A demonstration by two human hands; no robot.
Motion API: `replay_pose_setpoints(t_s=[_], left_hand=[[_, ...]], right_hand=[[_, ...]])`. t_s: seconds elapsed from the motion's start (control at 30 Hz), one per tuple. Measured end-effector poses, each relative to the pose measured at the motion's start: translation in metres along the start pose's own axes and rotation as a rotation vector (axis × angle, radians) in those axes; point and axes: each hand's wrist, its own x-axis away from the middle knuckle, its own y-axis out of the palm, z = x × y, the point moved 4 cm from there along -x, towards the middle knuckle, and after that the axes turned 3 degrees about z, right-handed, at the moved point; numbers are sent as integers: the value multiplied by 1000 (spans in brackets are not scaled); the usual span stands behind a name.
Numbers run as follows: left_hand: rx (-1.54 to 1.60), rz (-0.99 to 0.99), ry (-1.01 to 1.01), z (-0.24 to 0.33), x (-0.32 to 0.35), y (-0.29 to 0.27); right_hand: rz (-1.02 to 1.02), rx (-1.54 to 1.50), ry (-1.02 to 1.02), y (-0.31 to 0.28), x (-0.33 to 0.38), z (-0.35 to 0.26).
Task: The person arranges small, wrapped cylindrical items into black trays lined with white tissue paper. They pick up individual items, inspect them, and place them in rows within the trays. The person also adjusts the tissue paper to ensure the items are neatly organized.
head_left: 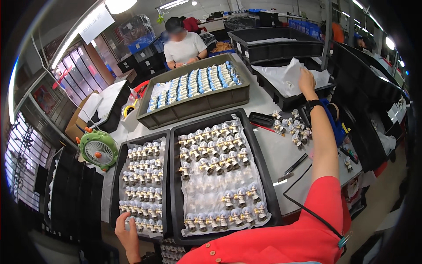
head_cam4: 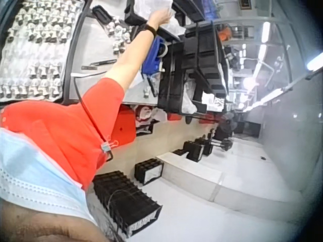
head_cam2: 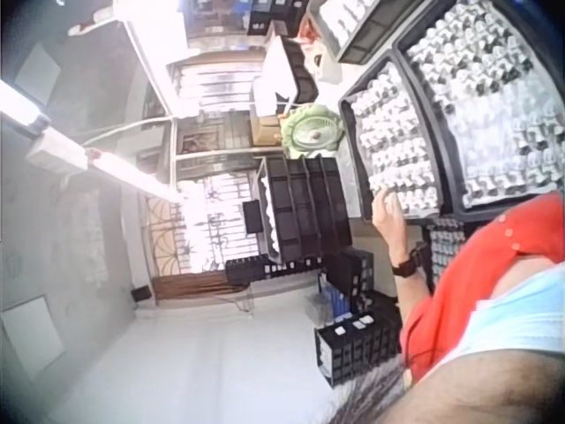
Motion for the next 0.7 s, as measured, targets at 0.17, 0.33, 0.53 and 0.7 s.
replay_pose_setpoints(t_s=[0.17,0.33,0.53,0.7], left_hand=[[82,-20,77,21,-11,5],[424,-155,24,42,-30,25],[989,-359,72,103,-37,65],[1122,-341,126,103,-38,72]], right_hand=[[138,-422,-83,-64,-19,-45],[-178,-1062,-132,-165,35,-170],[-427,-1191,-949,-263,172,-309],[-714,-1340,-1276,-264,224,-348]])
